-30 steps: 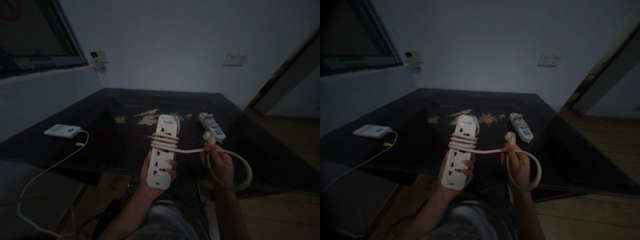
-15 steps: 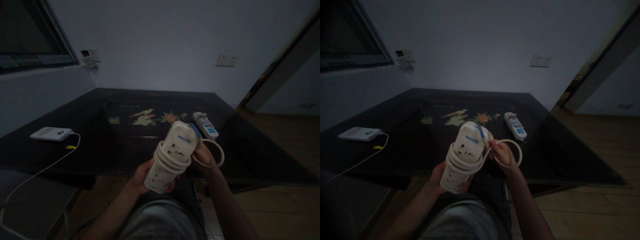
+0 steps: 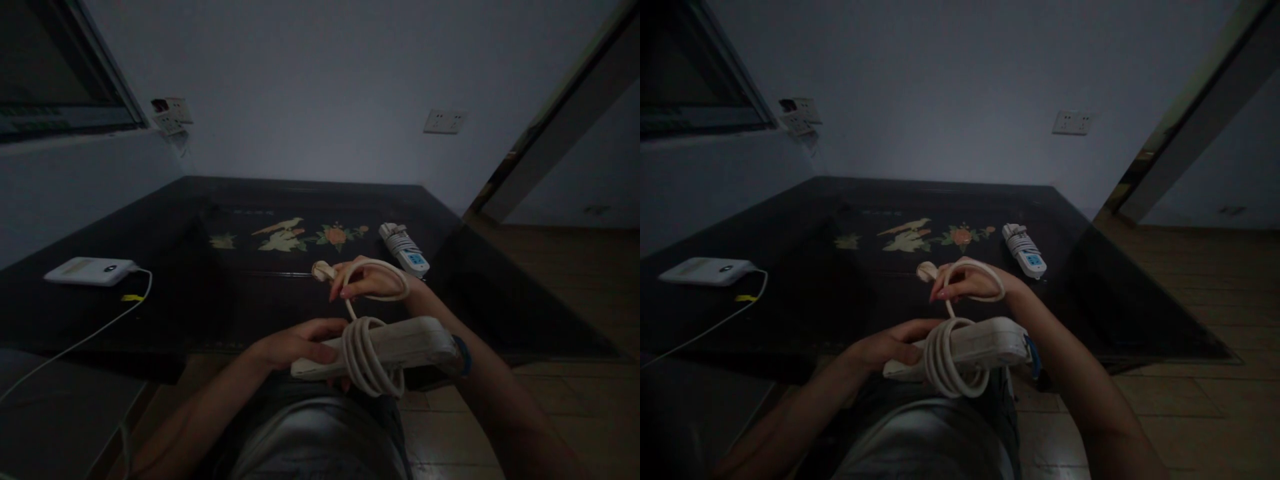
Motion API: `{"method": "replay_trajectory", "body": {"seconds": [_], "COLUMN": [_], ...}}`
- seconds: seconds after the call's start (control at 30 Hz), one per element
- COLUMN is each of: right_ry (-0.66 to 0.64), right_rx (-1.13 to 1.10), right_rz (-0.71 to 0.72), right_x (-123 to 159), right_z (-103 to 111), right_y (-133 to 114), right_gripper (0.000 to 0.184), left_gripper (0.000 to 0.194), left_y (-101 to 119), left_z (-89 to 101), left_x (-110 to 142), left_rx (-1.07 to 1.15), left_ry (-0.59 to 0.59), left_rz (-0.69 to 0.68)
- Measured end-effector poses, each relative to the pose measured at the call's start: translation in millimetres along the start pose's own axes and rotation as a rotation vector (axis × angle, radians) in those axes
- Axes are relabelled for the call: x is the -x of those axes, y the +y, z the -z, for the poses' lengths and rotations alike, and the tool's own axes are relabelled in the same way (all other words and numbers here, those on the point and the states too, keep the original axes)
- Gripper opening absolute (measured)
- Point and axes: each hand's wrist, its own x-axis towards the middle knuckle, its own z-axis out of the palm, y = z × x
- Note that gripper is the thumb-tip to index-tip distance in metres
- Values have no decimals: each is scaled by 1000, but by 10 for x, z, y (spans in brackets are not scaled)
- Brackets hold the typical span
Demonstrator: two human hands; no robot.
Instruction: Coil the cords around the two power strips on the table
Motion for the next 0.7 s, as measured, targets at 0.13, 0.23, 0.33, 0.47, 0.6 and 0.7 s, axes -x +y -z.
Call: {"method": "replay_trajectory", "body": {"seconds": [0.13,0.23,0.33,0.47,0.6,0.7], "right_ry": [48,333,801,1337,1366,1163], "right_rx": [-48,-219,-393,-618,-771,-645], "right_rz": [-135,-251,-161,145,250,277], "right_x": [86,221,365,543,643,603], "right_z": [236,431,639,869,854,630], "right_y": [-24,49,148,157,-54,-322], "right_gripper": [34,34,18,22,12,12], "left_gripper": [39,40,42,47,46,43], "left_y": [84,165,208,164,61,-7], "left_z": [-30,-51,-34,48,140,218], "left_x": [73,185,320,408,324,231], "left_rx": [-241,-497,-687,-774,-828,-984], "left_ry": [71,121,159,206,358,523], "left_rz": [-41,-152,-264,-307,-349,-377]}}
